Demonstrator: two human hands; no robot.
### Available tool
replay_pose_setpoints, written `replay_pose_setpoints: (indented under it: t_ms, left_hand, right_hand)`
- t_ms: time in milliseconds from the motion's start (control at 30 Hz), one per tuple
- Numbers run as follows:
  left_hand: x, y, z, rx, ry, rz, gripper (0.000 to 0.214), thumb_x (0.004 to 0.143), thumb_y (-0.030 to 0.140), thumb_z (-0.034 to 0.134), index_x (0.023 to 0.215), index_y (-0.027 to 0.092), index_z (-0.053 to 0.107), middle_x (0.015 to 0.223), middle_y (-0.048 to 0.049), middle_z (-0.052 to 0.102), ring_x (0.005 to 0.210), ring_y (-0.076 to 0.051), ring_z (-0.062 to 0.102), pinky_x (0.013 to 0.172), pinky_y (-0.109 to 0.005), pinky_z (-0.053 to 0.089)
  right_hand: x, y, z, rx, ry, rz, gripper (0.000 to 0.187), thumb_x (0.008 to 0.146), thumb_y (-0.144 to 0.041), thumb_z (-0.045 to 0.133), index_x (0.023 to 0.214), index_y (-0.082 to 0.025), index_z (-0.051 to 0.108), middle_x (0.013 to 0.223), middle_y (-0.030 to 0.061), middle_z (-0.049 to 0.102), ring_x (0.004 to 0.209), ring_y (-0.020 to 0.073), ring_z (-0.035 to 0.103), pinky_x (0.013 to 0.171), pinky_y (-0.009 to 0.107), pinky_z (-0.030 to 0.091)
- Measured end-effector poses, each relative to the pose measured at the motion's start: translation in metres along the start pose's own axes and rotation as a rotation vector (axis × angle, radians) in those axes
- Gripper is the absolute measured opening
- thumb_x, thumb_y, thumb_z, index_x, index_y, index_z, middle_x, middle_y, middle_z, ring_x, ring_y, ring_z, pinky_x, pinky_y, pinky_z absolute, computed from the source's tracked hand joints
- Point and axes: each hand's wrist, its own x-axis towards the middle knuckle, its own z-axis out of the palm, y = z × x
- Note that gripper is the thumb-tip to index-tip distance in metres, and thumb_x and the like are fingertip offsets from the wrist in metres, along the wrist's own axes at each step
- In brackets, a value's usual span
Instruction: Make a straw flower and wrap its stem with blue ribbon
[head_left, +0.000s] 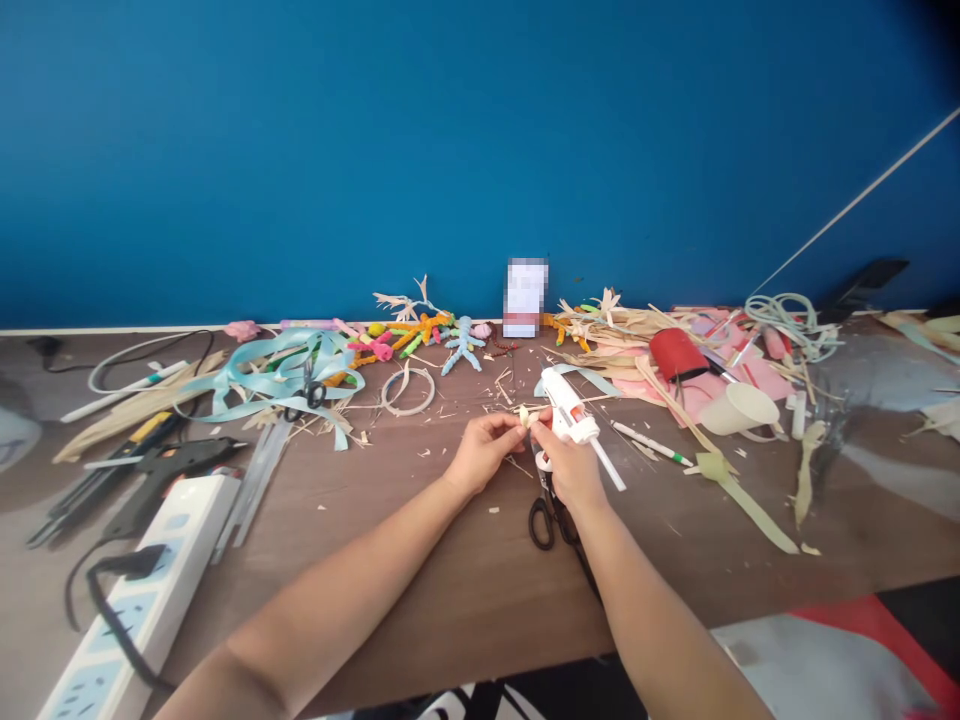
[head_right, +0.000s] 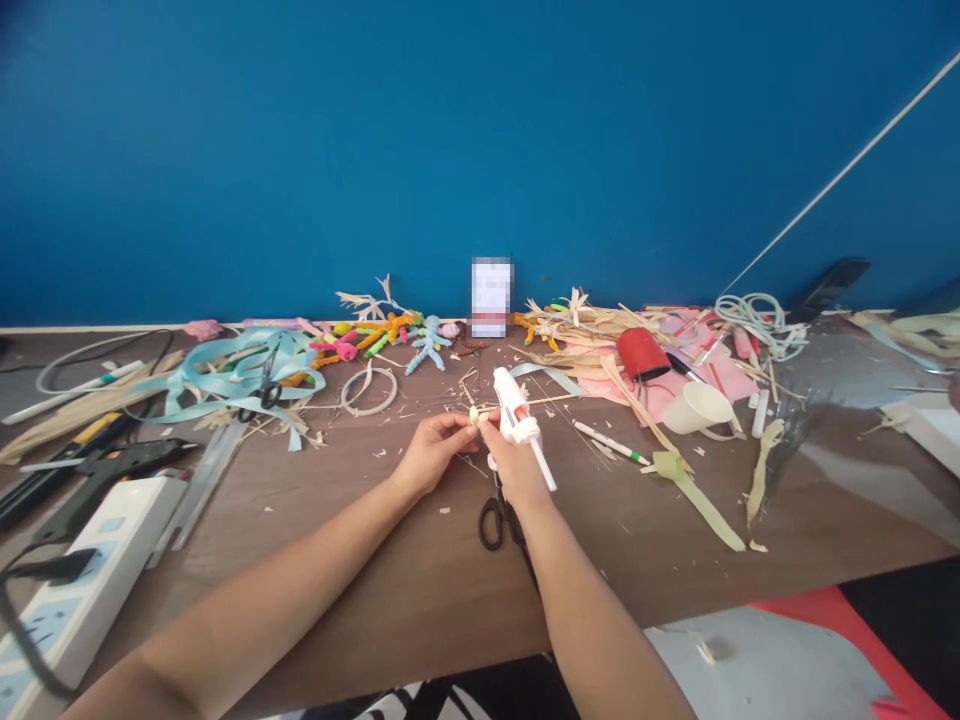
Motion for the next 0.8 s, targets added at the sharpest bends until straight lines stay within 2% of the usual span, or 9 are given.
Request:
replay_pose_setpoints:
  t_ms: [167,433,633,800]
  left_hand:
    - [0.003,-0.001,-0.001,0.021,0.071,0.021,0.019,0.060,0.029,0.069,0.068,0.013,0.064,0.061,-0.0001,0.061,0.052,-0.008,0.053,0.056,-0.022,0.044]
    - [0.007,-0.007,-0.007,0.165,0.135,0.149,0.018,0.066,0.031,0.063,0.071,0.014,0.066,0.060,-0.0007,0.059,0.054,-0.010,0.052,0.056,-0.023,0.043]
    - [0.007,-0.007,-0.008,0.351,0.155,0.269,0.016,0.070,0.028,0.059,0.071,0.015,0.066,0.062,-0.0013,0.058,0.058,-0.011,0.052,0.059,-0.024,0.042]
    - [0.004,0.002,-0.005,0.497,0.222,0.354,0.010,0.070,0.022,0.058,0.068,0.015,0.066,0.066,-0.0031,0.059,0.063,-0.013,0.053,0.061,-0.025,0.042]
  right_hand:
    - [0.002,0.001,-0.002,-0.141,-0.040,-0.088,0.015,0.066,-0.029,0.059,0.077,-0.019,0.053,0.072,-0.0013,0.059,0.065,0.0132,0.057,0.055,0.022,0.044]
    - [0.000,0.002,0.002,-0.112,-0.083,-0.161,0.011,0.070,-0.025,0.056,0.080,-0.019,0.056,0.085,0.0025,0.063,0.082,0.0165,0.060,0.078,0.029,0.046]
    - [-0.001,-0.001,0.003,-0.116,-0.062,-0.096,0.010,0.069,-0.022,0.056,0.078,-0.019,0.053,0.085,0.0020,0.064,0.082,0.0162,0.061,0.076,0.027,0.047]
    - [-0.001,-0.001,0.005,-0.110,-0.071,-0.127,0.009,0.070,-0.020,0.054,0.078,-0.019,0.053,0.087,0.0013,0.065,0.087,0.0152,0.060,0.082,0.027,0.045]
